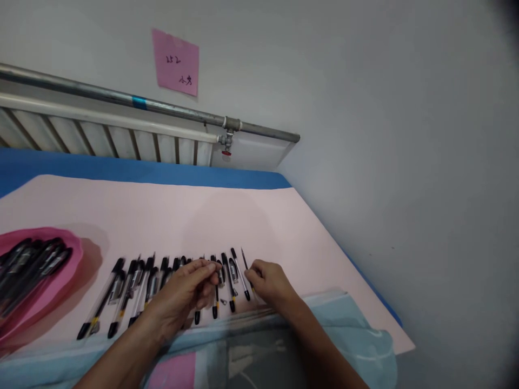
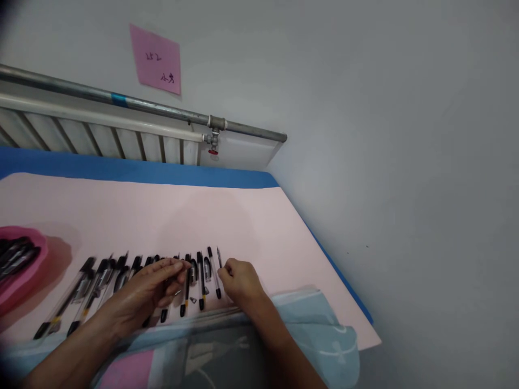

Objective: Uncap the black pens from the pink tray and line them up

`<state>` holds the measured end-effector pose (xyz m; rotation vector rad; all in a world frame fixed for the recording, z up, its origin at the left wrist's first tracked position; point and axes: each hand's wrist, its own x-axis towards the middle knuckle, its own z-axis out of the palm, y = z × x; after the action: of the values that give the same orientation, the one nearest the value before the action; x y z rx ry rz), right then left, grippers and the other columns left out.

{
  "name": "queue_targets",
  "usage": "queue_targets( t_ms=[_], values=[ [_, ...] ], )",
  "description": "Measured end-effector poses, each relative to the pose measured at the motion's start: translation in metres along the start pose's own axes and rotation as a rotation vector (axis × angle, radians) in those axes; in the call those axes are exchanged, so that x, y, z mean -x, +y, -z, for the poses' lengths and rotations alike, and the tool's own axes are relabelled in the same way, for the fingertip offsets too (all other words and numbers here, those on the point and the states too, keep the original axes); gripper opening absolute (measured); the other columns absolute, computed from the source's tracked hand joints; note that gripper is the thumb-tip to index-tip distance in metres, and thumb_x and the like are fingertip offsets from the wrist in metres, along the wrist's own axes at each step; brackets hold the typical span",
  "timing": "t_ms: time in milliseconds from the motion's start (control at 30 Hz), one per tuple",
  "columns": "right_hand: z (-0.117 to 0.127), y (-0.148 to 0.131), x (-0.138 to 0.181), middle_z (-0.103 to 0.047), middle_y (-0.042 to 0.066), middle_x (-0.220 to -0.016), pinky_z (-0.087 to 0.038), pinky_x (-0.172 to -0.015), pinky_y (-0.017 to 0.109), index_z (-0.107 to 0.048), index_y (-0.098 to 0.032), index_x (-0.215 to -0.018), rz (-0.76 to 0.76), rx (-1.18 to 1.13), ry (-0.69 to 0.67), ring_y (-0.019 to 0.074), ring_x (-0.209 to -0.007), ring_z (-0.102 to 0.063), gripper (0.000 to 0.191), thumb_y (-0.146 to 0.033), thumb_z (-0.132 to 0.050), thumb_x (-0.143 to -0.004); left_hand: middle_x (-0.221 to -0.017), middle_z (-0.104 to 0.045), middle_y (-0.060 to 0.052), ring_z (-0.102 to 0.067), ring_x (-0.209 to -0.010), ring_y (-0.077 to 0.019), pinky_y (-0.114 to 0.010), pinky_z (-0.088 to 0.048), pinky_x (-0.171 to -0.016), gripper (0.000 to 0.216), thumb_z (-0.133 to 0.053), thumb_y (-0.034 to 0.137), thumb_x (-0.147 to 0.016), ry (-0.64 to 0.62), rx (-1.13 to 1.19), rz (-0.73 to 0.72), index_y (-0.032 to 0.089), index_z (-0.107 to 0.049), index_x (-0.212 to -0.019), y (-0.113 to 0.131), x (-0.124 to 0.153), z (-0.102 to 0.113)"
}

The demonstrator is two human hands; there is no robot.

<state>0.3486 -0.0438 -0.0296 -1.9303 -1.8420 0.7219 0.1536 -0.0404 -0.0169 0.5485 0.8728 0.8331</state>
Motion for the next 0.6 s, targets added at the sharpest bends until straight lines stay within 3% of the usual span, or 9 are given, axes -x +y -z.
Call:
queue_targets(
  t_ms=[267, 467, 600],
  values=[
    [-0.004, -0.001, -0.001, -0.054, -0.002, -0.055, -0.028, -0.050, 0.019, -0.059, -0.017, -0.070, 0.037, 0.036, 0.002, 0.0101, -0.053, -0.045, 0.015, -0.025, -0.048, -0.076, -0.067, -0.059, -0.003, -0.049, -0.049, -0.0070, -0.018, -0.035, -0.041, 0.020, -0.065, 0.028, -0.069, 0.058, 0.019, 0.011, 0.011, -0.063, -0.080, 0.000, 0.001, 0.001],
    [-0.007, 0.000, 0.008, -0.046, -0.004, -0.048, -0.025, -0.047, 0.020, -0.053, -0.017, -0.057, 0.018, 0.038, 0.019, 0.0086, -0.048, -0.039, 0.023, -0.028, -0.048, -0.076, -0.063, -0.059, -0.004, -0.050, -0.046, -0.0077, -0.018, -0.037, -0.039, 0.012, -0.057, 0.020, -0.076, 0.085, 0.072, 0.034, 0.009, -0.062, -0.079, 0.004, 0.001, -0.001],
    [-0.001, -0.005, 0.012, -0.043, -0.005, -0.049, -0.029, -0.046, 0.020, -0.051, -0.018, -0.063, -0.042, -0.273, 0.034, 0.0082, -0.046, -0.038, 0.021, -0.035, -0.051, -0.075, -0.075, -0.063, -0.011, -0.061, -0.062, -0.0146, -0.027, -0.051, -0.058, 0.019, -0.050, 0.023, -0.081, 0.068, 0.172, 0.104, 0.008, -0.061, -0.085, 0.005, 0.002, -0.001]
  ],
)
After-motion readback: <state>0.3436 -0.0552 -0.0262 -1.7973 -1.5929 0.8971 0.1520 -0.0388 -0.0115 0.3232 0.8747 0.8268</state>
